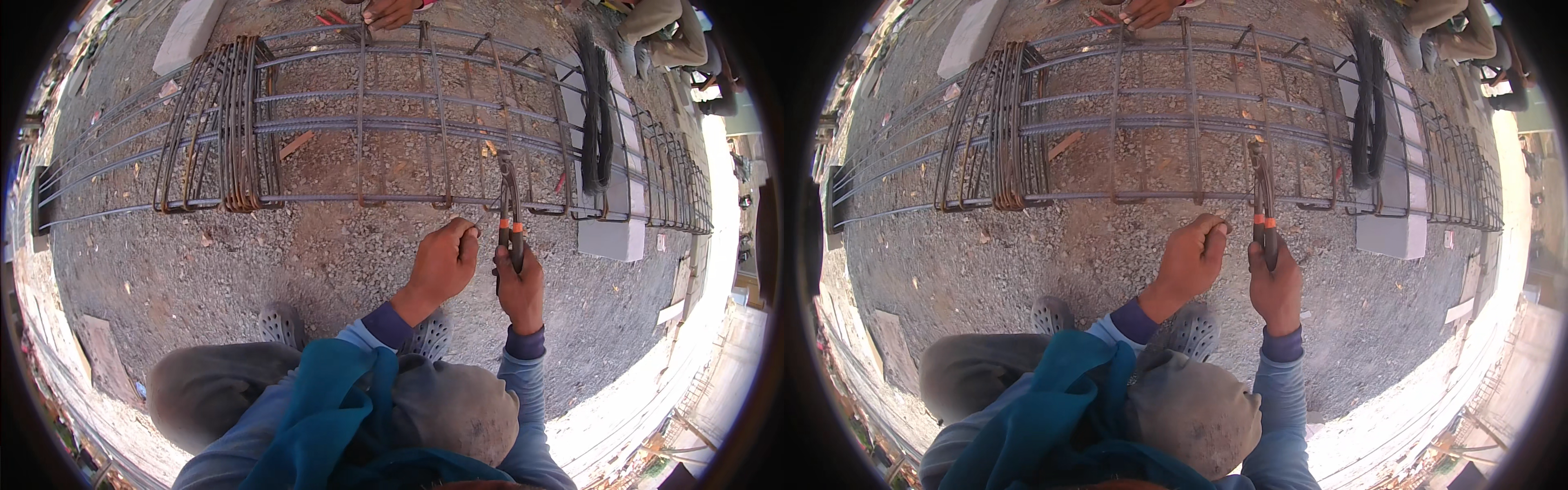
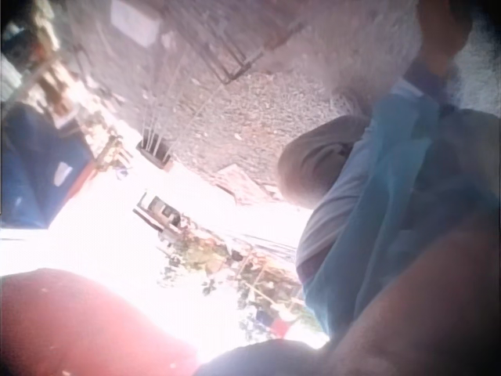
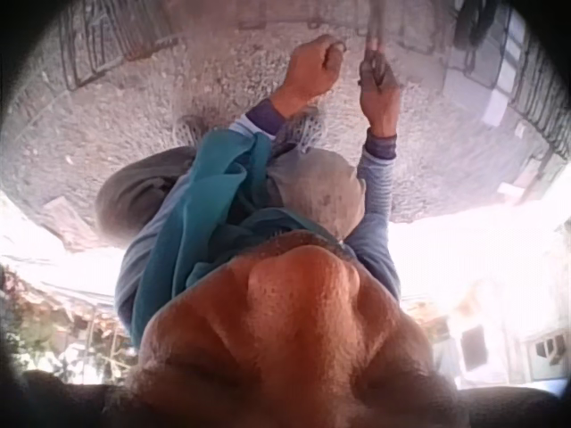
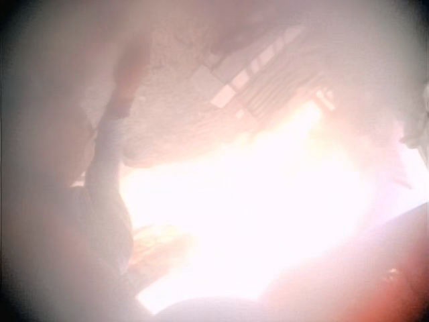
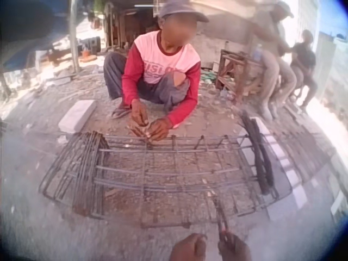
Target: The person ties steel reinforcement bars together using wire and a pair of pliers while working on a construction project.
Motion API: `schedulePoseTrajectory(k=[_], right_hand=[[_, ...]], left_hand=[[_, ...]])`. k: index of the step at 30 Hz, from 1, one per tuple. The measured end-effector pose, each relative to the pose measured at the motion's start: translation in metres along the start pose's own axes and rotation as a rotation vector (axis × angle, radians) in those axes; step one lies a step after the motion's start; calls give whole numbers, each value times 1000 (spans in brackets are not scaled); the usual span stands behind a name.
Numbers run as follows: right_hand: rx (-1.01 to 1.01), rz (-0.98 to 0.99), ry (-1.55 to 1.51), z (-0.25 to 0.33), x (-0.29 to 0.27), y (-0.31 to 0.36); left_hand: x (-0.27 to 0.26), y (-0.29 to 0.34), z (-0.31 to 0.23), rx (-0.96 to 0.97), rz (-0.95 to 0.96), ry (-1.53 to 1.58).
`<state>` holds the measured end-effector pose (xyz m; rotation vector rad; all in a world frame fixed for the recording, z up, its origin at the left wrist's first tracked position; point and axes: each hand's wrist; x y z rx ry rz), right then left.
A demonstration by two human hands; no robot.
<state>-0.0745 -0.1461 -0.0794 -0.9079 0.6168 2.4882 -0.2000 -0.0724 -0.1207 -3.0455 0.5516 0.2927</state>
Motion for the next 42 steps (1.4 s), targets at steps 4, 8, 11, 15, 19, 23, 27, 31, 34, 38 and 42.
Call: schedulePoseTrajectory(k=[4,8,11,15,19,23,27,31,34,38,42], right_hand=[[-78,296,-133,4,-13,-14],[-30,416,-316,9,-4,1],[26,530,-526,8,-1,13],[44,350,-698,-2,10,27],[29,137,-776,-7,3,13],[-6,-224,-467,1,-11,-18],[-154,-188,-194,25,-14,-55],[-235,-176,-146,-27,-30,-106],[-279,-289,254,-33,-22,-109],[-370,-504,-10,27,4,-75],[-512,-579,-441,46,-10,-55]], left_hand=[[-3,0,9,-243,-68,378],[-19,-4,8,-322,-116,548],[-13,-4,3,-255,-166,529],[-9,0,2,-341,124,359],[-11,-5,-4,-364,607,7],[-41,-22,-16,-500,776,282],[-58,-45,-33,-111,609,38],[-30,-74,-78,54,606,-445],[-39,-76,-75,-32,805,-541],[-57,-66,-51,-266,771,-152],[-36,-51,-67,3,510,133]])
Point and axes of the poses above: each hand's wrist, its own y-axis away from the middle knuckle, its own x-axis out of the palm, z = x × y, and after that the axes turned 4 degrees about -x, right-handed
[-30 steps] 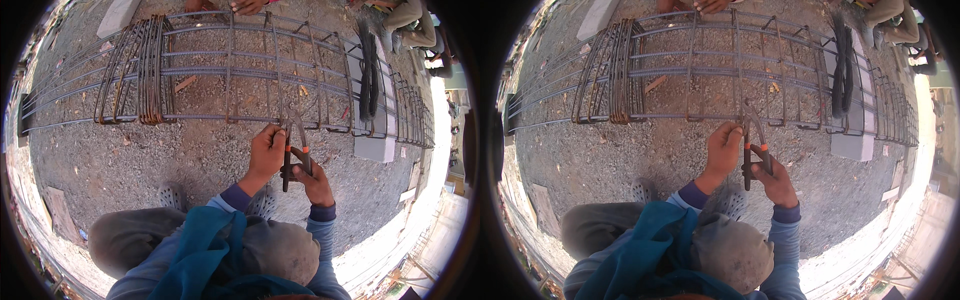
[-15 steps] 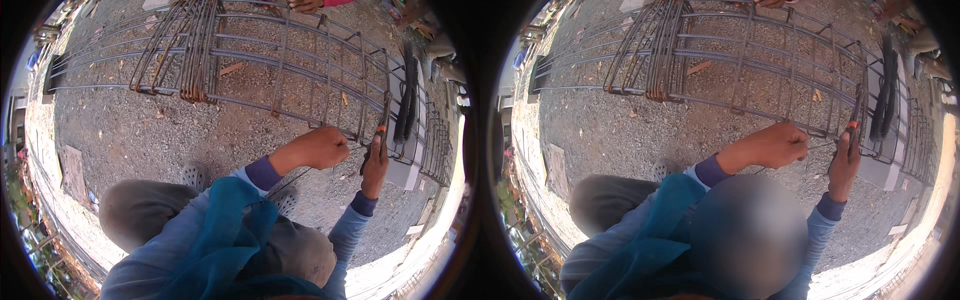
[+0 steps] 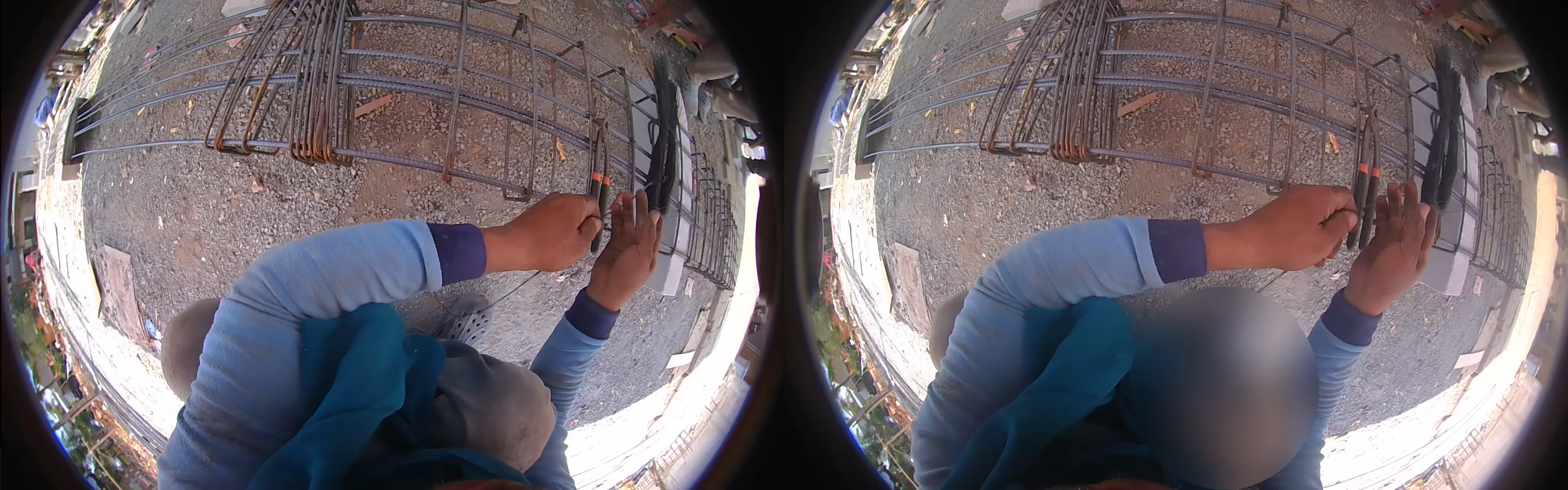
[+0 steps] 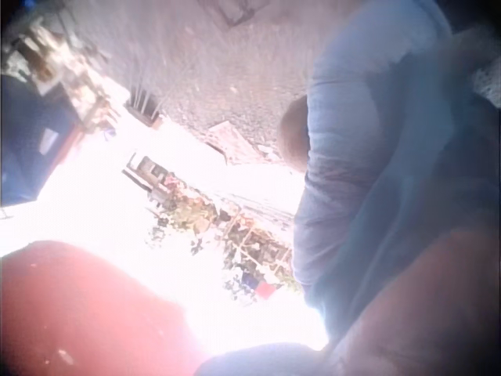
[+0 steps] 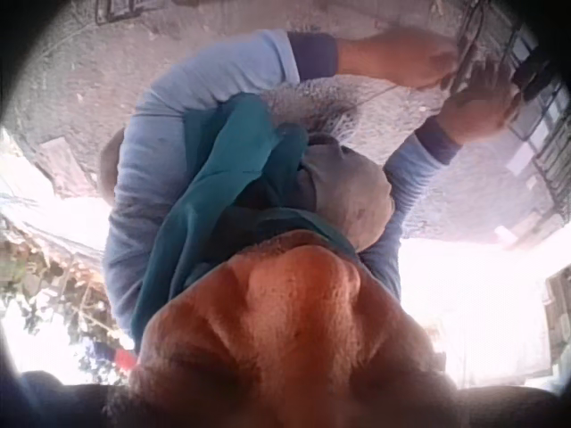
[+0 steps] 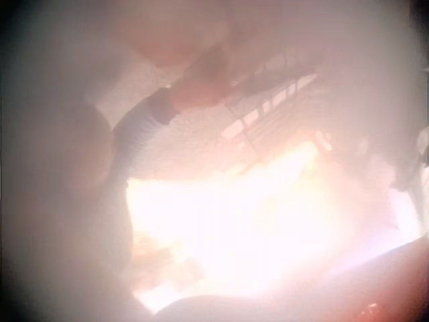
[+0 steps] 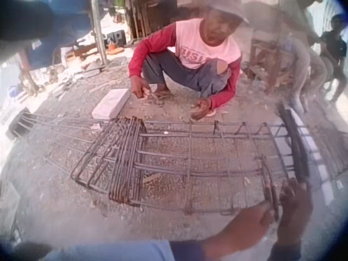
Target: The person ties steel reinforcement bars together using wire and a pair of pliers while working on a construction project.
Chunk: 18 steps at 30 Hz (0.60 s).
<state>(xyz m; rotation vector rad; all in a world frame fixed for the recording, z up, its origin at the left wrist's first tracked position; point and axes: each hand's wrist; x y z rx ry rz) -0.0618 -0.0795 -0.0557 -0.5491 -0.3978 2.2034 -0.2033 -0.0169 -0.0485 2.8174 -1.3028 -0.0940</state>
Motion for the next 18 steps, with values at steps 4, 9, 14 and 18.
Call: schedulePoseTrajectory(k=[4,9,14,18], right_hand=[[378,-55,-444,41,8,-4],[317,348,-394,68,34,8],[417,252,-342,82,60,8],[484,266,-337,54,57,9]], left_hand=[[-5,0,-22,14,-11,11],[-53,35,-25,-52,162,-150],[-111,80,25,91,-160,-775],[-130,92,75,31,-150,-1118]])
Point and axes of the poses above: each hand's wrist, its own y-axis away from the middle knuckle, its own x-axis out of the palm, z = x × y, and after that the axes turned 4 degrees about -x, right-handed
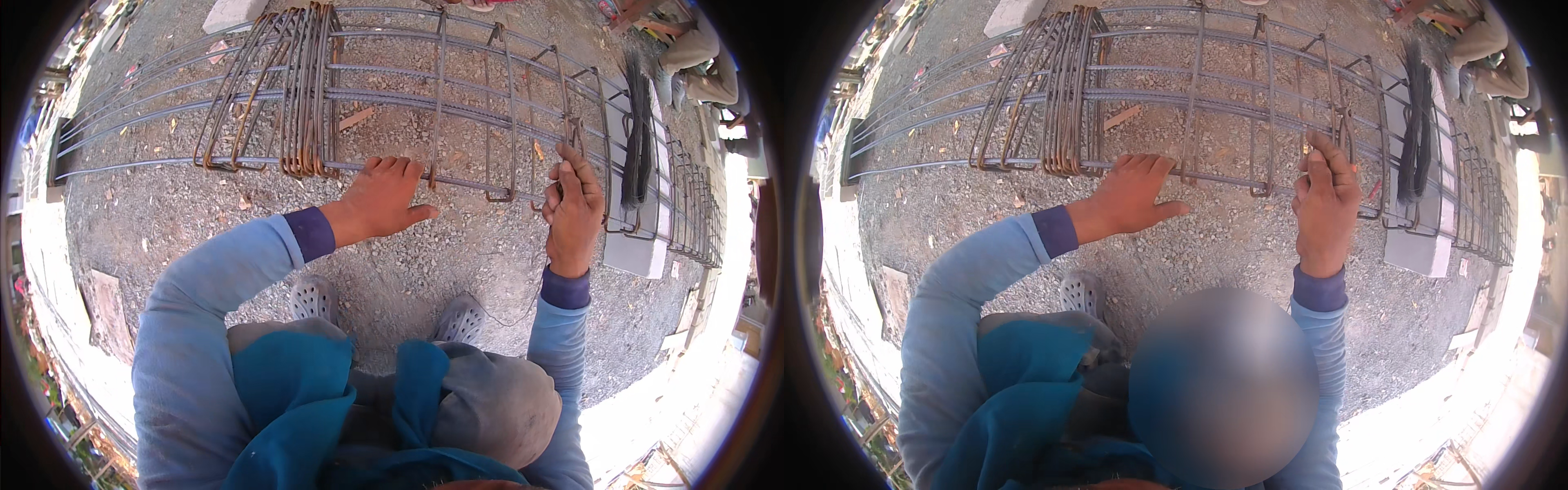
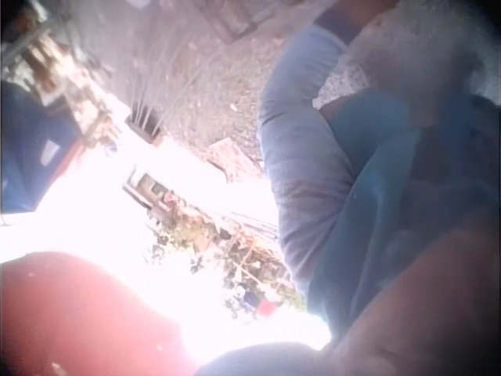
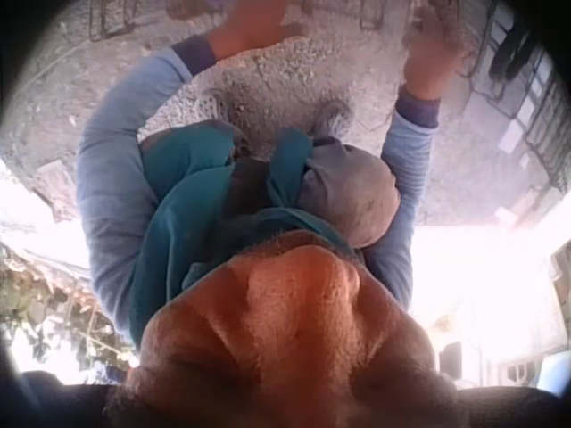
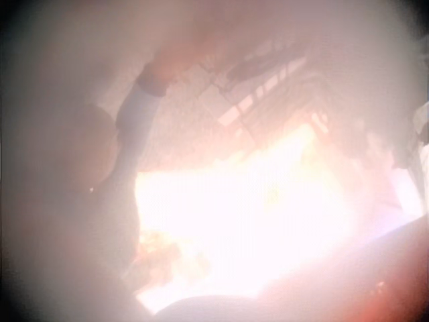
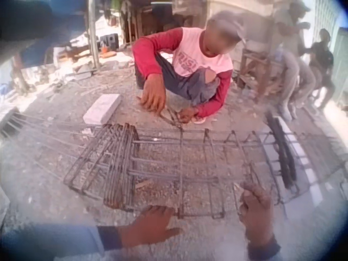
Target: The person ties steel reinforcement bars together using wire and a pair of pliers while working on a construction project.
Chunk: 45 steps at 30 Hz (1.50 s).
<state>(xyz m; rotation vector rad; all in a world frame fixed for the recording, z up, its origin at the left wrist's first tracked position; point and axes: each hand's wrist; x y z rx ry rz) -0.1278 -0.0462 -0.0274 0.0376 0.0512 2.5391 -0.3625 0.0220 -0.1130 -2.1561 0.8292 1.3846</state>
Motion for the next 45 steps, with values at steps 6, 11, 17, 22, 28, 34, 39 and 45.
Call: schedulePoseTrajectory(k=[6,11,17,22,28,34,39,45], right_hand=[[-177,270,553,-22,4,0],[-434,289,892,-26,2,-8],[-505,479,1362,-47,11,-26],[-777,697,1520,-53,25,-36],[-779,963,1401,-64,32,-54],[-806,769,1182,-71,38,-44],[-628,735,1448,-55,56,-40],[-477,776,1460,-54,55,-34]], left_hand=[[15,-29,-9,109,62,54],[11,-33,-11,-64,167,101],[16,-16,-2,14,-85,161],[8,2,-8,226,-88,121],[27,0,-40,61,163,289],[35,3,-36,-210,69,477],[19,7,-31,-166,453,549],[-10,4,14,-74,-304,70]])
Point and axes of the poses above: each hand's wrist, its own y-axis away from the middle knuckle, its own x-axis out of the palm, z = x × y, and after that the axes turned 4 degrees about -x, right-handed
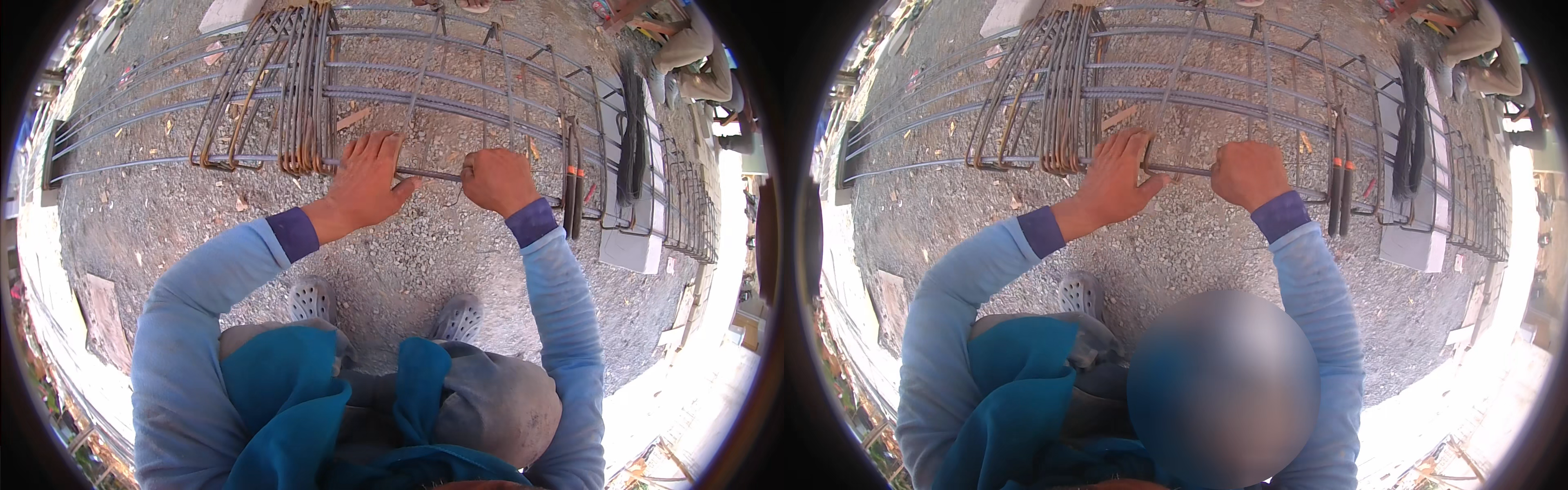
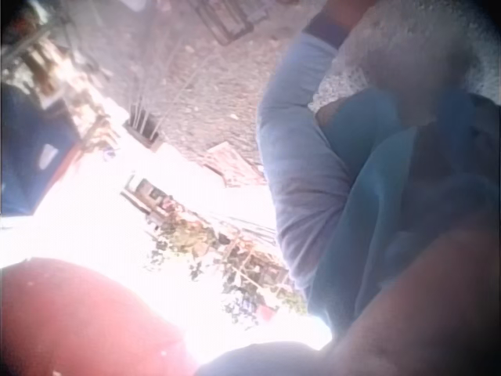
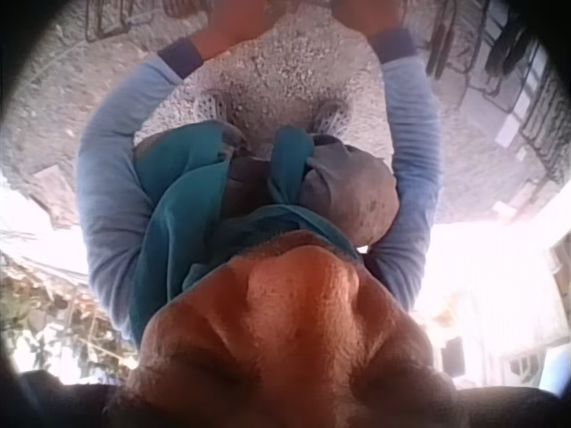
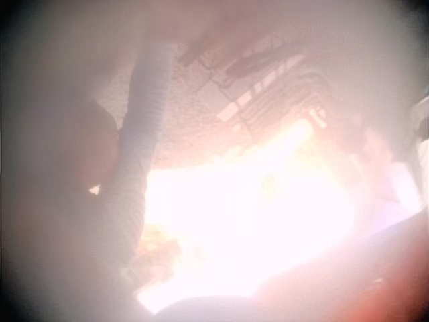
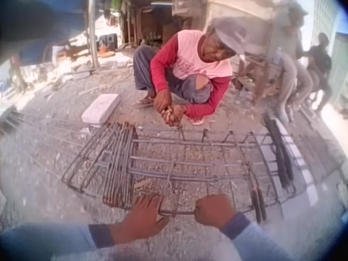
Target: The person ties steel reinforcement bars together using wire and a pair of pliers while working on a construction project.
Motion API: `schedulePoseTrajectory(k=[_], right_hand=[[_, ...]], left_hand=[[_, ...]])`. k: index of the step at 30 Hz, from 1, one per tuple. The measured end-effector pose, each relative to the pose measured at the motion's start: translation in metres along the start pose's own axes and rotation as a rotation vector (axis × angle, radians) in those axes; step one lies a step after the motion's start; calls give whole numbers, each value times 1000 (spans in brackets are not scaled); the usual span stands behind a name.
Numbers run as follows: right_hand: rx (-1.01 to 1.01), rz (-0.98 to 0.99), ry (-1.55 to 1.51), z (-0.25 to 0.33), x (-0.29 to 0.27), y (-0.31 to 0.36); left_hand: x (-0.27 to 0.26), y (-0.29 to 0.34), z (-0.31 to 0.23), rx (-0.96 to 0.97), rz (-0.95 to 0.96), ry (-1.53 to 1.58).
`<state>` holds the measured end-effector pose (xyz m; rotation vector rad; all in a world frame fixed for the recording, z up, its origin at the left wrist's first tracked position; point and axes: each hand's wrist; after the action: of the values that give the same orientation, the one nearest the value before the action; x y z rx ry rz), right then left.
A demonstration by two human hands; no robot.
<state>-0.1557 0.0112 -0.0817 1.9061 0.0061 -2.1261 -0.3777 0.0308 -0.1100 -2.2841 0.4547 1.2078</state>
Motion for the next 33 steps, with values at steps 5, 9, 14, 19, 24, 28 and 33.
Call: schedulePoseTrajectory(k=[5,9,14,19,24,28,33], right_hand=[[58,4,-80,-1,2,7],[62,29,-126,-3,2,8],[91,96,-109,-6,-3,9],[93,-46,-321,-15,7,18],[115,-88,-292,-15,12,18],[87,-105,-369,-13,12,16],[74,-156,-394,-20,15,25]], left_hand=[[18,-1,-16,-114,342,57],[30,-16,-38,108,273,32],[33,-8,-52,65,310,119],[20,38,-2,293,128,240],[65,42,24,-581,829,823],[98,10,36,-1096,870,1330],[129,-32,40,-824,865,1879]])
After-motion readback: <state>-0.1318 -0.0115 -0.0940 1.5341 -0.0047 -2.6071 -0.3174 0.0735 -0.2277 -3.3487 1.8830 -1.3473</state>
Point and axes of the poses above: each hand's wrist, its own y-axis away from the middle knuckle, its own x-axis out of the palm, z = x × y, and after that the axes turned 4 degrees about -x, right-handed
